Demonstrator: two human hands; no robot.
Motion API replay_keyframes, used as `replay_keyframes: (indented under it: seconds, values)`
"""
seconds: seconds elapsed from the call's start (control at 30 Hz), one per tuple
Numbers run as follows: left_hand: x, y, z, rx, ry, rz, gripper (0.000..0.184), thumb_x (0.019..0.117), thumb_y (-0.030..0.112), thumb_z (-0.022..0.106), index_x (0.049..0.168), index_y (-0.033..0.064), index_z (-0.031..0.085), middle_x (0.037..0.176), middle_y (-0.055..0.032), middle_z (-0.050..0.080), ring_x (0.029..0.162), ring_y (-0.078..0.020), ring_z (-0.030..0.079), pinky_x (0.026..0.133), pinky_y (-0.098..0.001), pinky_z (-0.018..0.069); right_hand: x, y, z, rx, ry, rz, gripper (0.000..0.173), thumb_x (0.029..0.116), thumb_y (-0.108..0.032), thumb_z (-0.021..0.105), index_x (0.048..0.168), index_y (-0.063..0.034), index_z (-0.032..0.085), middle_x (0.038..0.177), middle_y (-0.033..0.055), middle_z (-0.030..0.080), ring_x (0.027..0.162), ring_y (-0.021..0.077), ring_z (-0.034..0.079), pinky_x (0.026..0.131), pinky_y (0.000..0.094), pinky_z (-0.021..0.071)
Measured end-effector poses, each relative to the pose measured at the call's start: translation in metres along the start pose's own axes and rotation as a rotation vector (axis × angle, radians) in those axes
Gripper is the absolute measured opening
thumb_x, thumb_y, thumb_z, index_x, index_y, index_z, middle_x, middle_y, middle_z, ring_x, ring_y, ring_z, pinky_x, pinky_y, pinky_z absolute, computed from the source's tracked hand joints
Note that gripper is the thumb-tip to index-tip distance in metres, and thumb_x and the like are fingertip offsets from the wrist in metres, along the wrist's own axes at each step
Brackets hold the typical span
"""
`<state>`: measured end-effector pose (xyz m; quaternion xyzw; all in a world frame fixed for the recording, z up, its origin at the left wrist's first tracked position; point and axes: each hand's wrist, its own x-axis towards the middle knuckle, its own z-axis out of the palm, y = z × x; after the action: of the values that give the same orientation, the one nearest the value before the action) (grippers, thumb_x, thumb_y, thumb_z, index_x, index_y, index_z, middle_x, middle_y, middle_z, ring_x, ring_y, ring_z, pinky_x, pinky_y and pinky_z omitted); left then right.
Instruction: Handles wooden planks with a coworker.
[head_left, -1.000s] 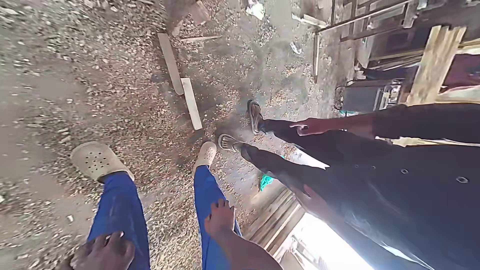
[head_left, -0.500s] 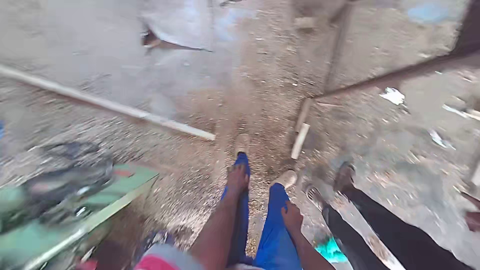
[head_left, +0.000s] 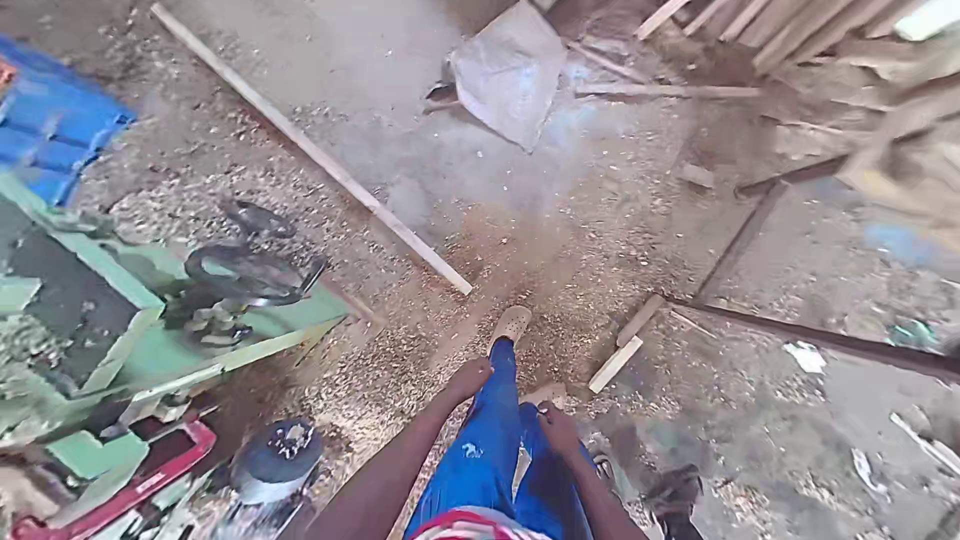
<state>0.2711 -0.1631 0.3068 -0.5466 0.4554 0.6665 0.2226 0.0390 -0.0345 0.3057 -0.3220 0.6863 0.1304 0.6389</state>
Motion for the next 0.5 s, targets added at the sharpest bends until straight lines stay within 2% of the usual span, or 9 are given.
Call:
replay_keyframes:
  seconds: [0.07,0.13,0.17,0.2,0.27,0.33,0.4,0.43,0.5]
  values:
    - [0.016,-0.009,0.004,-0.051,0.085,-0.027,0.051,0.1085,0.035,0.046,0.150,0.0060,0.048,0.152,-0.0210,0.050,0.141,-0.0377,0.047,0.116,-0.0593,0.0369,0.043,-0.022,-0.005,-0.080,0.020,-0.045,0.043,0.1054,-0.026,0.052,0.140,-0.0027,0.058,0.130,0.0242,0.065,0.122,0.0404,0.062,0.103,0.0604,0.0470]
    - [0.034,-0.028,0.038,0.045,0.062,-0.106,0.062,0.1017,0.046,0.057,0.155,0.0172,0.044,0.161,-0.0143,0.039,0.146,-0.0381,0.039,0.112,-0.0663,0.0352,0.094,-0.024,0.005,-0.155,-0.038,-0.025,0.044,0.1065,-0.026,0.049,0.143,-0.0026,0.055,0.133,0.0254,0.062,0.125,0.0417,0.060,0.104,0.0611,0.0461]
    - [0.041,-0.038,0.065,0.098,0.056,-0.132,0.065,0.0978,0.048,0.060,0.155,0.0213,0.045,0.164,-0.0112,0.034,0.148,-0.0370,0.036,0.112,-0.0662,0.0347,0.126,-0.018,0.015,-0.173,-0.085,0.015,0.045,0.1069,-0.027,0.049,0.144,-0.0023,0.053,0.136,0.0258,0.061,0.127,0.0416,0.059,0.105,0.0605,0.0452]
    - [0.055,-0.046,0.074,0.152,0.107,-0.134,0.062,0.0950,0.047,0.061,0.152,0.0240,0.049,0.165,-0.0085,0.034,0.150,-0.0345,0.035,0.114,-0.0643,0.0346,0.175,-0.017,0.025,-0.172,-0.088,0.023,0.045,0.1065,-0.027,0.050,0.144,-0.0023,0.053,0.137,0.0253,0.060,0.127,0.0407,0.059,0.105,0.0591,0.0457]
    - [0.088,-0.058,0.049,0.217,0.290,-0.030,0.052,0.0943,0.038,0.062,0.144,0.0220,0.059,0.160,-0.0068,0.043,0.148,-0.0321,0.038,0.116,-0.0652,0.0294,0.286,-0.043,0.045,-0.139,0.018,-0.044,0.046,0.1052,-0.028,0.052,0.142,-0.0007,0.054,0.137,0.0257,0.060,0.128,0.0405,0.058,0.105,0.0582,0.0461]
    - [0.093,-0.080,0.039,0.261,0.473,0.110,0.041,0.0923,0.035,0.061,0.129,0.0188,0.070,0.146,-0.0055,0.059,0.139,-0.0312,0.050,0.111,-0.0665,0.0340,0.372,-0.078,0.078,-0.149,0.117,-0.214,0.053,0.1026,-0.028,0.057,0.145,0.0025,0.052,0.145,0.0276,0.054,0.136,0.0420,0.051,0.112,0.0574,0.0406]
    - [0.096,-0.090,0.034,0.309,0.586,0.177,0.035,0.0928,0.038,0.055,0.119,0.0216,0.073,0.135,-0.0025,0.066,0.131,-0.0289,0.058,0.106,-0.0661,0.0401,0.453,-0.125,0.117,-0.201,0.228,-0.433,0.059,0.0941,-0.026,0.071,0.143,0.0027,0.054,0.144,0.0298,0.054,0.134,0.0465,0.051,0.109,0.0621,0.0419]
    - [0.100,-0.088,0.026,0.311,0.590,0.182,0.035,0.0934,0.036,0.055,0.118,0.0206,0.074,0.134,-0.0044,0.067,0.130,-0.0308,0.058,0.104,-0.0644,0.0408,0.490,-0.150,0.134,-0.225,0.304,-0.494,0.066,0.0876,-0.025,0.078,0.143,0.0016,0.054,0.142,0.0301,0.054,0.131,0.0489,0.052,0.103,0.0657,0.0436]
    - [0.108,-0.081,0.010,0.279,0.572,0.189,0.031,0.0946,0.027,0.059,0.117,0.0124,0.075,0.130,-0.0131,0.069,0.127,-0.0381,0.059,0.101,-0.0630,0.0421,0.548,-0.191,0.152,-0.278,0.296,-0.437,0.081,0.0837,-0.019,0.080,0.153,-0.0018,0.042,0.157,0.0292,0.039,0.142,0.0522,0.038,0.107,0.0721,0.0343]
